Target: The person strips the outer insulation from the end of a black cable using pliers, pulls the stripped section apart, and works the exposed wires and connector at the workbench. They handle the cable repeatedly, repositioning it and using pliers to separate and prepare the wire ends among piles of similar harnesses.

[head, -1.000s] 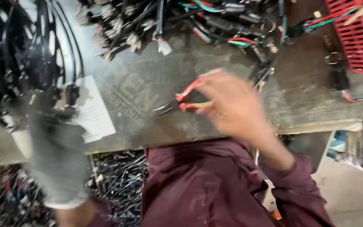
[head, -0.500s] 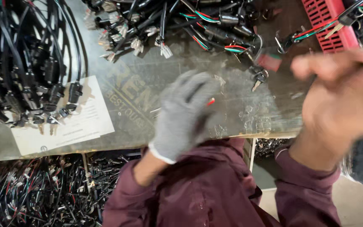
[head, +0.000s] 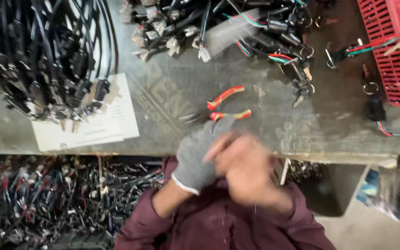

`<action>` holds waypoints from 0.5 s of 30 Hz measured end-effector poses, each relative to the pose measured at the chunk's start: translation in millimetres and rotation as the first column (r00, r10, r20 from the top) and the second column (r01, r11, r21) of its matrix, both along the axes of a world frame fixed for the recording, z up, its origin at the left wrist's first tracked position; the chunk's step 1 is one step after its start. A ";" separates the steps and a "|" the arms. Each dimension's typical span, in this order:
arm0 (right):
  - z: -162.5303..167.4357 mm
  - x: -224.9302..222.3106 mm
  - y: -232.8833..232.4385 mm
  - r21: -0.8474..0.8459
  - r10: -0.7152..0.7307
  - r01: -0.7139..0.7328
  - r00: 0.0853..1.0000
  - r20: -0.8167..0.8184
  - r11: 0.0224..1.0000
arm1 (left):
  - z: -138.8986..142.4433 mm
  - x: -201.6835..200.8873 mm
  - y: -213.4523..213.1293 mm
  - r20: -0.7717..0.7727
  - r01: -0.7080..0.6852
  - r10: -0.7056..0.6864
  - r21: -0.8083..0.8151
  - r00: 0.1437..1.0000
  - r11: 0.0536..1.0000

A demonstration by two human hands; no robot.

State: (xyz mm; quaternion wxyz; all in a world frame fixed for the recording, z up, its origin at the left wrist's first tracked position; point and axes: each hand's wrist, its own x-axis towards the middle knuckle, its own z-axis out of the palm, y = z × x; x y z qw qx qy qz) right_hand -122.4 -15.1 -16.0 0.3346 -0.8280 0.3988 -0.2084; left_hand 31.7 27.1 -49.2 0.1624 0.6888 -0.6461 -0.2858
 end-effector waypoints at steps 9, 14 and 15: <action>11.5 13.7 -2.1 -0.132 0.307 -0.304 0.952 0.003 0.944 | 17.4 44.5 33.5 -0.928 -0.504 -0.116 0.086 -0.355 0.859; -10.6 15.5 -8.8 -0.173 0.173 -0.139 0.964 0.200 0.975 | 16.5 28.7 13.0 -0.999 -0.292 -0.042 -0.041 0.002 0.956; -11.4 7.0 -11.7 -0.215 0.183 -0.159 0.978 0.097 0.964 | 19.0 25.5 9.0 -0.996 -0.296 -0.067 -0.079 0.053 0.952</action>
